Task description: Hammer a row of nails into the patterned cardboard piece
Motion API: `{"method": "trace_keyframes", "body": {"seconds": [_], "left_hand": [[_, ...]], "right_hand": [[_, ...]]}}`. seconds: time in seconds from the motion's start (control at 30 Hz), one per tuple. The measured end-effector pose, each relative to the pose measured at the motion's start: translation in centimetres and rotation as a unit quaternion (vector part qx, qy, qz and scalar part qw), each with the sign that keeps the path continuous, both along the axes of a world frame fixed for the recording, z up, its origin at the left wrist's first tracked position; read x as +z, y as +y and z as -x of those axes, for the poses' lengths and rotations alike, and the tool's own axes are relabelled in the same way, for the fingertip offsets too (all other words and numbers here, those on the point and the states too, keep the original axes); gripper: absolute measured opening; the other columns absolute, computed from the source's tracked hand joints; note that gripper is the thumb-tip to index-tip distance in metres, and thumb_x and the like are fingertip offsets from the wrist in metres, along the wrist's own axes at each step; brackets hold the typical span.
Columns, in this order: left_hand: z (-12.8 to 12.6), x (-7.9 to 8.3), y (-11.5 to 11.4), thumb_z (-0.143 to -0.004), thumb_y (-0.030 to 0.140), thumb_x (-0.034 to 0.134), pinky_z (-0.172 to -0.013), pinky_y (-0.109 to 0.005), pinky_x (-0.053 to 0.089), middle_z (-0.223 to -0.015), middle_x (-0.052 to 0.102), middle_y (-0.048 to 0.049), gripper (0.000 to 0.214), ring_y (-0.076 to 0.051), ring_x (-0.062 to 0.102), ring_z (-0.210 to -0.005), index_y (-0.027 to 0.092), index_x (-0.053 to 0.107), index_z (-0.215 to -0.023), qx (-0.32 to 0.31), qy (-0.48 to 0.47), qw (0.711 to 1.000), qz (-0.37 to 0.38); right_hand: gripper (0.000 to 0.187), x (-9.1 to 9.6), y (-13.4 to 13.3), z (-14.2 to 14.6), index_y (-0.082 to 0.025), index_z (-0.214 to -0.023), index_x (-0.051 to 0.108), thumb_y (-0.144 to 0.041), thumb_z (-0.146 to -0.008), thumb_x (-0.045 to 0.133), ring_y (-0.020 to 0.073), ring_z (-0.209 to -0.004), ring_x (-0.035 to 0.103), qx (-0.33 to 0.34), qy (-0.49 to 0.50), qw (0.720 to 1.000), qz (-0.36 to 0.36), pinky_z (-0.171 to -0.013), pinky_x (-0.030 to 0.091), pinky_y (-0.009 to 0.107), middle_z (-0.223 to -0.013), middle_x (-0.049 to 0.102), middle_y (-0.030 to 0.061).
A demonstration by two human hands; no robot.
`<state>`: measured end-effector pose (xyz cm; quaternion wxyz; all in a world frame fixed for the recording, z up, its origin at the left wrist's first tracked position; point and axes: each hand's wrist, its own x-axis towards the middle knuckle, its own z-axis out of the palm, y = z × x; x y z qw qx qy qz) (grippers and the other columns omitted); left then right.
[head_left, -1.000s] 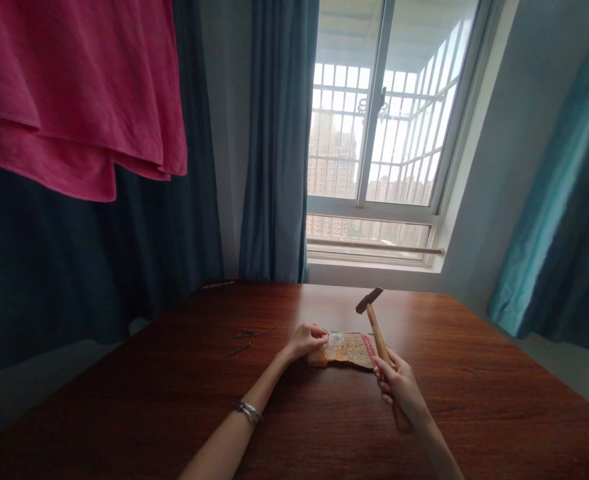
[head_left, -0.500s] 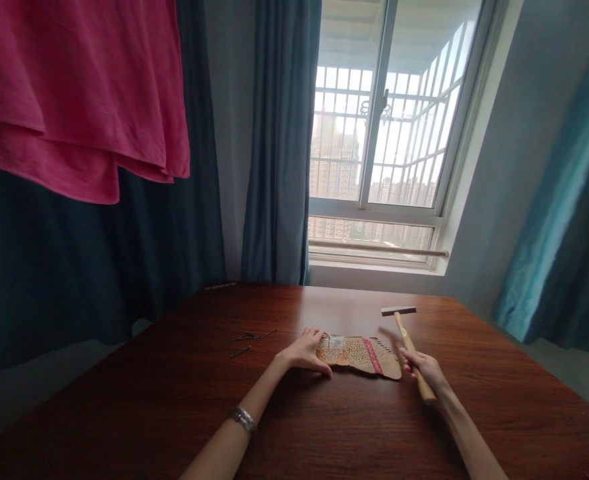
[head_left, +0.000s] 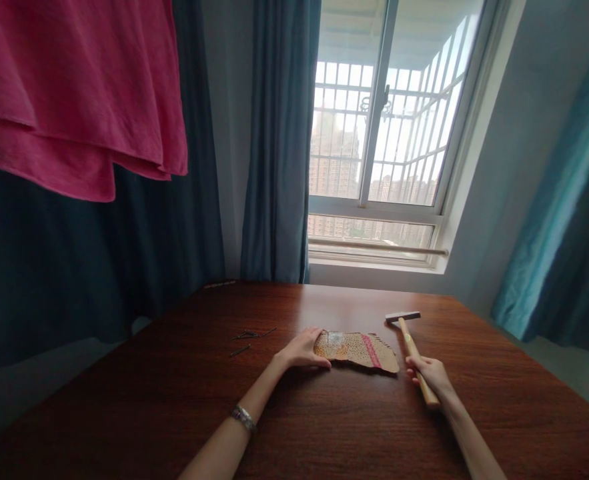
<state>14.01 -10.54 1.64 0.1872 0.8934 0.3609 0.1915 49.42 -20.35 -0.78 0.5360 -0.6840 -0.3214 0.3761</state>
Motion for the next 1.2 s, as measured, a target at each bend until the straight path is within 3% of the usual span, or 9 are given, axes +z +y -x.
{"method": "trace_keyframes", "body": {"seconds": [0.13, 0.3, 0.47, 0.67, 0.83, 0.93, 1.0, 1.07, 1.2], "left_hand": [[0.1, 0.3, -0.2, -0.053, 0.065, 0.070, -0.104, -0.037, 0.032, -0.132, 0.047, -0.0131, 0.093, -0.030, 0.043, -0.120, 0.018, 0.045, -0.129, -0.003, -0.008, 1.000, 0.003], [0.0, 0.2, -0.2, -0.053, 0.065, 0.070, -0.105, -0.037, 0.031, -0.133, 0.047, -0.0140, 0.093, -0.030, 0.042, -0.122, 0.016, 0.046, -0.129, 0.000, -0.012, 1.000, -0.003], [0.0, 0.1, -0.1, -0.052, 0.067, 0.069, -0.105, -0.037, 0.031, -0.134, 0.046, -0.0150, 0.095, -0.030, 0.042, -0.123, 0.015, 0.046, -0.129, 0.004, -0.009, 1.000, -0.007], [0.0, -0.3, 0.1, -0.053, 0.067, 0.068, -0.107, -0.038, 0.029, -0.137, 0.043, -0.0157, 0.095, -0.031, 0.039, -0.126, 0.015, 0.045, -0.130, -0.002, -0.015, 1.000, -0.004], [0.1, -0.9, 0.7, -0.048, 0.061, 0.075, -0.111, -0.041, 0.022, -0.142, 0.035, -0.0167, 0.105, -0.033, 0.028, -0.133, 0.015, 0.039, -0.135, 0.008, -0.019, 0.999, 0.027], [0.7, 0.2, 1.3, -0.054, 0.056, 0.074, -0.109, -0.039, 0.026, -0.140, 0.039, -0.0161, 0.093, -0.031, 0.032, -0.131, 0.014, 0.044, -0.132, 0.020, -0.043, 0.998, 0.036], [1.7, 1.5, 1.8, -0.065, 0.049, 0.069, -0.105, -0.034, 0.032, -0.133, 0.049, -0.0140, 0.066, -0.027, 0.042, -0.125, 0.014, 0.057, -0.120, 0.058, -0.069, 0.996, 0.018], [3.2, 2.9, 2.5, -0.073, 0.036, 0.063, -0.097, -0.030, 0.040, -0.117, 0.062, -0.0116, 0.035, -0.023, 0.055, -0.111, 0.014, 0.068, -0.101, 0.141, -0.074, 0.987, -0.013], [7.0, 4.5, 3.4, -0.074, 0.016, 0.055, -0.082, -0.029, 0.046, -0.097, 0.069, -0.0094, 0.022, -0.022, 0.063, -0.092, 0.017, 0.070, -0.090, 0.352, 0.021, 0.936, -0.018]], "right_hand": [[0.021, -0.1, -0.1, -0.8, -0.011, -0.057, 0.065, -0.032, -0.057, 0.065, 0.0190, -0.049, 0.059, 0.005, -0.106, 0.994, 0.002, -0.047, 0.044, 0.026, -0.045, 0.058, 0.0023], [0.035, 0.9, -1.2, -0.9, -0.015, -0.062, 0.072, -0.045, -0.067, 0.054, 0.0235, -0.060, 0.064, 0.036, -0.383, 0.921, 0.053, -0.051, 0.038, 0.026, -0.055, 0.066, 0.0072], [0.036, 1.7, -1.9, -0.1, -0.020, -0.070, 0.074, -0.047, -0.069, 0.050, 0.0250, -0.072, 0.066, 0.050, -0.440, 0.892, 0.085, -0.056, 0.040, 0.027, -0.071, 0.072, 0.0099], [0.038, 1.1, -1.7, 0.2, -0.020, -0.077, 0.073, -0.047, -0.071, 0.048, 0.0267, -0.082, 0.065, 0.039, -0.482, 0.870, 0.098, -0.062, 0.041, 0.028, -0.085, 0.071, 0.0125], [0.045, 0.7, -1.6, -0.2, -0.017, -0.094, 0.071, -0.049, -0.073, 0.048, 0.0281, -0.087, 0.065, 0.043, -0.484, 0.867, 0.107, -0.066, 0.044, 0.029, -0.094, 0.071, 0.0149], [0.049, 0.6, -1.5, -0.3, -0.017, -0.097, 0.070, -0.052, -0.076, 0.045, 0.0290, -0.089, 0.065, 0.052, -0.478, 0.871, 0.104, -0.068, 0.044, 0.030, -0.095, 0.070, 0.0163], [0.051, 0.5, -1.4, -0.3, -0.016, -0.097, 0.070, -0.054, -0.078, 0.040, 0.0295, -0.089, 0.064, 0.053, -0.476, 0.871, 0.107, -0.068, 0.044, 0.031, -0.095, 0.070, 0.0168], [0.053, 0.4, -1.3, -0.4, -0.016, -0.096, 0.070, -0.054, -0.081, 0.035, 0.0294, -0.090, 0.064, 0.052, -0.475, 0.871, 0.110, -0.068, 0.044, 0.031, -0.096, 0.070, 0.0169], [0.054, 0.2, -1.1, -0.5, -0.017, -0.094, 0.070, -0.053, -0.084, 0.030, 0.0287, -0.092, 0.064, 0.049, -0.477, 0.870, 0.111, -0.069, 0.044, 0.031, -0.098, 0.070, 0.0159]]}}
